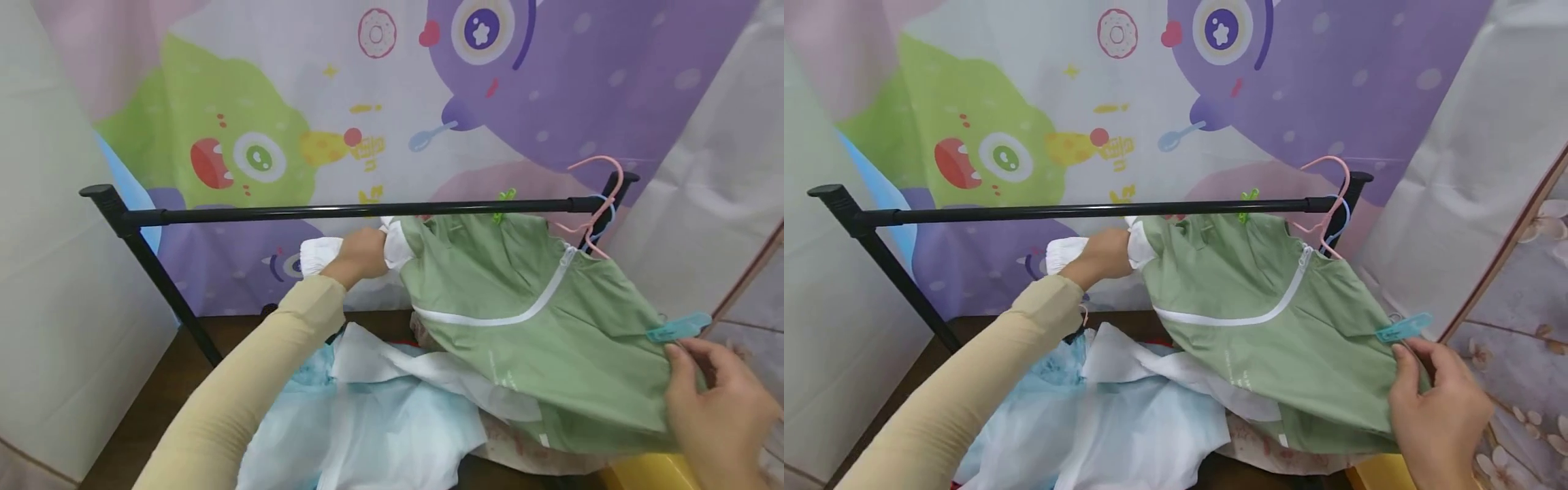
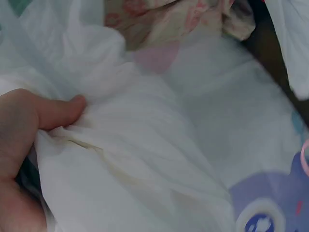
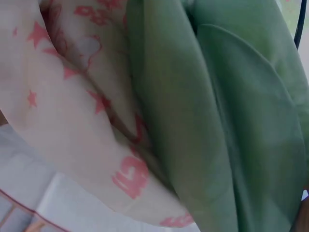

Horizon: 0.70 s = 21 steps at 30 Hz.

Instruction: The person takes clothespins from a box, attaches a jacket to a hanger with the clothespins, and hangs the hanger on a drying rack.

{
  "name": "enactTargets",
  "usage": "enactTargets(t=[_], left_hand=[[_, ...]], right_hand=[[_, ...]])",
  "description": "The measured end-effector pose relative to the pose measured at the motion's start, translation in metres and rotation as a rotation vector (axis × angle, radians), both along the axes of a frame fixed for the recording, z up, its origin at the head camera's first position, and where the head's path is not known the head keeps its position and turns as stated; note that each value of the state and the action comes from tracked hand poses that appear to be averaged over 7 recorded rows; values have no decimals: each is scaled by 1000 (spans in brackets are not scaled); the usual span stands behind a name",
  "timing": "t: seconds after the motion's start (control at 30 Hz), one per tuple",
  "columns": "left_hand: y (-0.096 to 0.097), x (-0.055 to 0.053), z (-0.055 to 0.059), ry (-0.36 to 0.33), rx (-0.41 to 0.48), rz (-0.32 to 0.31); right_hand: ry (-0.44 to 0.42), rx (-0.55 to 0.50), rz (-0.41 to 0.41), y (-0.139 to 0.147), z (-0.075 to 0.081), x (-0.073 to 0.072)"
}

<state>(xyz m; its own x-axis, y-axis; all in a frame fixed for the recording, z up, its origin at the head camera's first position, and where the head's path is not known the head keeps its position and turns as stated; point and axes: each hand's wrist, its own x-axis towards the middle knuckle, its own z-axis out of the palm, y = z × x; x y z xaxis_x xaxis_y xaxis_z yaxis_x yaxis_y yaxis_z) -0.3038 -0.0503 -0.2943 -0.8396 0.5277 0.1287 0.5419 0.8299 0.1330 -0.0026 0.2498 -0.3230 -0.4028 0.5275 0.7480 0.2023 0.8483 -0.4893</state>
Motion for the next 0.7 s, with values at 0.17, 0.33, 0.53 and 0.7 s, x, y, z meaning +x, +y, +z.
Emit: enactTargets(t=[0.17,0.33,0.53,0.7], left_hand=[[22,-2,-40,52,3,-97],[13,10,-85,-70,43,-245],[-10,22,-109,-325,111,-352],[-13,31,-112,-410,126,-394]], right_hand=[[63,9,1,3,0,6],[46,36,-3,5,0,11],[-30,70,-13,6,-1,14],[-80,68,-40,5,-2,15]])
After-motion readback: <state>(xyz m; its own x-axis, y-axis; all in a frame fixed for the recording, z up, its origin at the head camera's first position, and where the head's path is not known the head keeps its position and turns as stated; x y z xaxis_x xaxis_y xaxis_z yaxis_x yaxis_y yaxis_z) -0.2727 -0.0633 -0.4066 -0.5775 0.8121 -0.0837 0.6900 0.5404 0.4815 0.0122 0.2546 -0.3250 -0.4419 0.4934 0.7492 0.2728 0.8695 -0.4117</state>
